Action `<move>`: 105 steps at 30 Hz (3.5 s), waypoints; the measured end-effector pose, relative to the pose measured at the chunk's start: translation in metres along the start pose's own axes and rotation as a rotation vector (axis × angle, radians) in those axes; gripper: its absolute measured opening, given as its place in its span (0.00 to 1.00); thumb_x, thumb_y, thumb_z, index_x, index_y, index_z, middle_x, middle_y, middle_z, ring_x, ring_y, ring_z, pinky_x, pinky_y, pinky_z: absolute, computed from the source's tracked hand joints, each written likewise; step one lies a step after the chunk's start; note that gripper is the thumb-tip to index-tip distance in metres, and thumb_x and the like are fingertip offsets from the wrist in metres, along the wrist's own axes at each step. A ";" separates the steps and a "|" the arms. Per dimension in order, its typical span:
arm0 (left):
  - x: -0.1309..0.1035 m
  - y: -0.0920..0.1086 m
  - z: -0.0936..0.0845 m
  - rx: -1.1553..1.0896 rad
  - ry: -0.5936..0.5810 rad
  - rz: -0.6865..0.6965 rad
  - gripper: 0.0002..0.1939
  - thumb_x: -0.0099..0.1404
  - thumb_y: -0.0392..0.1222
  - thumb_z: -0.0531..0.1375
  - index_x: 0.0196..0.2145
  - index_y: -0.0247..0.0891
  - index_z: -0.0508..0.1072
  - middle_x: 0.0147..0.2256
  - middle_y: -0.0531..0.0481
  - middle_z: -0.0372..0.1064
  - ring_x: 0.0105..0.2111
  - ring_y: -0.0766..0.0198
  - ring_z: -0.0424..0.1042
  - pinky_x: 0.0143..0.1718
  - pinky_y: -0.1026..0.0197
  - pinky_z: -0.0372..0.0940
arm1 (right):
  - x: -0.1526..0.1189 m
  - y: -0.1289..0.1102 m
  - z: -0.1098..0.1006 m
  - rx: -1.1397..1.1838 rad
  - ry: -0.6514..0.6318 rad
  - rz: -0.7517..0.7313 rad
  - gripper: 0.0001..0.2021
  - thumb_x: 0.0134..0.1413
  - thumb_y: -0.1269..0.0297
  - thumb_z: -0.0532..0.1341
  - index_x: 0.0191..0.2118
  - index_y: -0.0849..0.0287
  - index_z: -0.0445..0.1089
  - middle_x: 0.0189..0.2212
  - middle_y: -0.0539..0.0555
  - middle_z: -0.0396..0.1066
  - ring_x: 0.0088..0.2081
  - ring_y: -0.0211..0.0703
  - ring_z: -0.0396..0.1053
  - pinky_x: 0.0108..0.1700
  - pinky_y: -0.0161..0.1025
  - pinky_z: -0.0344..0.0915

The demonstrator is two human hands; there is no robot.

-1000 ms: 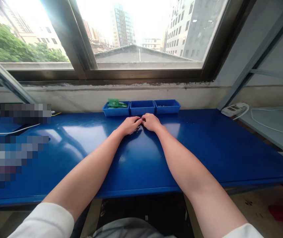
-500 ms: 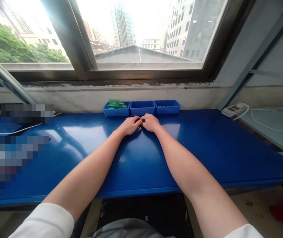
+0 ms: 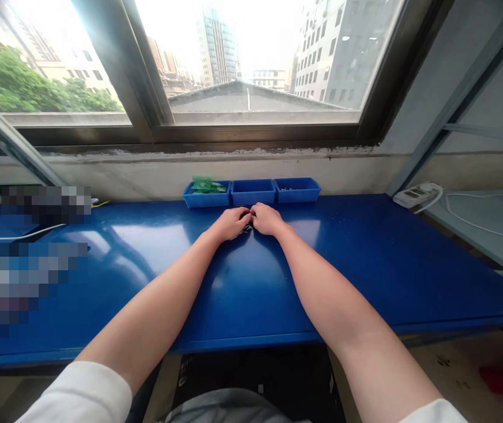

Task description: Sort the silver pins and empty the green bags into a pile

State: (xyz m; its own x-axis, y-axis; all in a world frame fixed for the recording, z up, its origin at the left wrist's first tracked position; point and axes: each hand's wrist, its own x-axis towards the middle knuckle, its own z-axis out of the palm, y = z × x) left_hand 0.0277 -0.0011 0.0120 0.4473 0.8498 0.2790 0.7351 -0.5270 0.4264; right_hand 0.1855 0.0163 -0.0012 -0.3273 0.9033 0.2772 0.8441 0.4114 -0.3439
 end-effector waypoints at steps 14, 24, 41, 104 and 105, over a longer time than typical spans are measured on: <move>0.004 -0.003 0.002 0.072 0.175 0.013 0.16 0.67 0.40 0.47 0.45 0.39 0.73 0.44 0.45 0.71 0.43 0.59 0.69 0.46 0.61 0.62 | 0.002 0.002 0.002 0.251 0.172 0.010 0.09 0.58 0.62 0.51 0.32 0.59 0.65 0.30 0.53 0.69 0.32 0.40 0.65 0.36 0.36 0.60; 0.005 -0.003 0.000 0.028 0.199 -0.036 0.16 0.67 0.39 0.47 0.45 0.39 0.72 0.44 0.46 0.72 0.43 0.60 0.70 0.45 0.62 0.63 | 0.002 0.000 -0.001 0.694 0.230 -0.041 0.10 0.45 0.58 0.62 0.31 0.60 0.69 0.29 0.52 0.73 0.31 0.40 0.69 0.37 0.38 0.66; 0.004 -0.004 -0.001 0.014 0.211 -0.114 0.15 0.66 0.42 0.51 0.49 0.40 0.69 0.42 0.46 0.74 0.44 0.57 0.71 0.46 0.60 0.63 | 0.000 0.012 -0.015 0.515 0.624 0.243 0.11 0.46 0.62 0.56 0.33 0.60 0.73 0.32 0.56 0.75 0.38 0.47 0.71 0.44 0.42 0.65; 0.003 -0.005 0.003 0.072 0.230 -0.157 0.19 0.65 0.41 0.53 0.53 0.38 0.64 0.50 0.44 0.69 0.50 0.54 0.68 0.49 0.57 0.63 | -0.002 0.005 -0.009 -0.083 0.345 0.142 0.34 0.48 0.58 0.58 0.63 0.54 0.52 0.62 0.53 0.53 0.52 0.59 0.52 0.51 0.57 0.55; 0.003 -0.006 0.003 0.078 0.225 -0.157 0.19 0.65 0.41 0.53 0.53 0.38 0.64 0.50 0.44 0.69 0.50 0.54 0.68 0.49 0.57 0.63 | -0.001 0.007 -0.009 -0.097 0.314 0.151 0.35 0.48 0.57 0.58 0.64 0.53 0.51 0.63 0.53 0.51 0.52 0.60 0.52 0.50 0.57 0.55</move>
State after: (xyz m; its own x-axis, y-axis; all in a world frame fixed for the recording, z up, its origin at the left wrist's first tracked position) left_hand 0.0264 0.0042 0.0078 0.2070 0.8918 0.4023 0.8276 -0.3789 0.4141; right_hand 0.1952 0.0167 0.0041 -0.0620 0.8658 0.4966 0.9145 0.2486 -0.3193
